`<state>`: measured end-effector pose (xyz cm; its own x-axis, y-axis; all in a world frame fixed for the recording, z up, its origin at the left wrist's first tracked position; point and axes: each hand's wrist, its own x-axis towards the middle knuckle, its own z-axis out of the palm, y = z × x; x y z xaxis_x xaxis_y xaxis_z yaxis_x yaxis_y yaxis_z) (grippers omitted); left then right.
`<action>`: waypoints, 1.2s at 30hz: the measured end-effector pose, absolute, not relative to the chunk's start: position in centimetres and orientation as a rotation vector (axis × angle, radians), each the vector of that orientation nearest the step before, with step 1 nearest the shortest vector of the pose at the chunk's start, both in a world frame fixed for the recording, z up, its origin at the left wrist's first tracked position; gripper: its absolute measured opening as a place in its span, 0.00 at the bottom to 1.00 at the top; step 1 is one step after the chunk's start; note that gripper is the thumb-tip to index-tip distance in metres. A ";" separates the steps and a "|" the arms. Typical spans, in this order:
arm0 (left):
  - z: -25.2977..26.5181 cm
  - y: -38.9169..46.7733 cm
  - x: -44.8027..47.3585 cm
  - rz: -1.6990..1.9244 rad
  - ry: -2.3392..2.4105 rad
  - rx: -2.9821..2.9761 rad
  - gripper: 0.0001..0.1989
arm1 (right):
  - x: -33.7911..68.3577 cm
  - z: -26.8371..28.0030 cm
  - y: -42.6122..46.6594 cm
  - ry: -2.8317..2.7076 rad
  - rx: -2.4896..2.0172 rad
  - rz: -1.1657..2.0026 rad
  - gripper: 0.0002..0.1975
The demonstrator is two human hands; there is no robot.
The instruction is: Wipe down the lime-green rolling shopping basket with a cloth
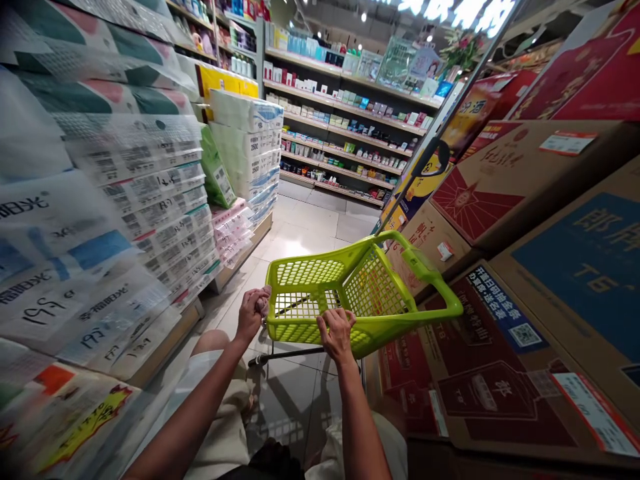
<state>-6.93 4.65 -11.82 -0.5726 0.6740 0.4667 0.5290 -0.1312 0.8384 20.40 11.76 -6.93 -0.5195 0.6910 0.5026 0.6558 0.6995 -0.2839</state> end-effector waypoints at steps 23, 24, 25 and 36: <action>-12.1 3.2 -5.6 1.541 2.087 1.483 0.26 | 16.0 -8.4 9.1 -2.282 -0.848 0.271 0.17; -12.7 2.3 -4.9 1.557 2.078 1.492 0.27 | 16.2 -8.4 8.8 -2.281 -0.850 0.278 0.17; -13.0 1.9 -4.6 1.564 2.078 1.492 0.28 | 16.4 -8.4 8.6 -2.284 -0.850 0.285 0.17; -7.5 9.6 -10.8 1.427 2.260 1.302 0.20 | 17.1 -8.1 7.8 -2.279 -0.852 0.242 0.16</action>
<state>-10.81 9.58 -7.54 -0.6049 0.7419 0.2893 0.5802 0.1618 0.7983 17.15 7.85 -8.07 -0.5523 0.6371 0.5376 0.5102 0.7683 -0.3865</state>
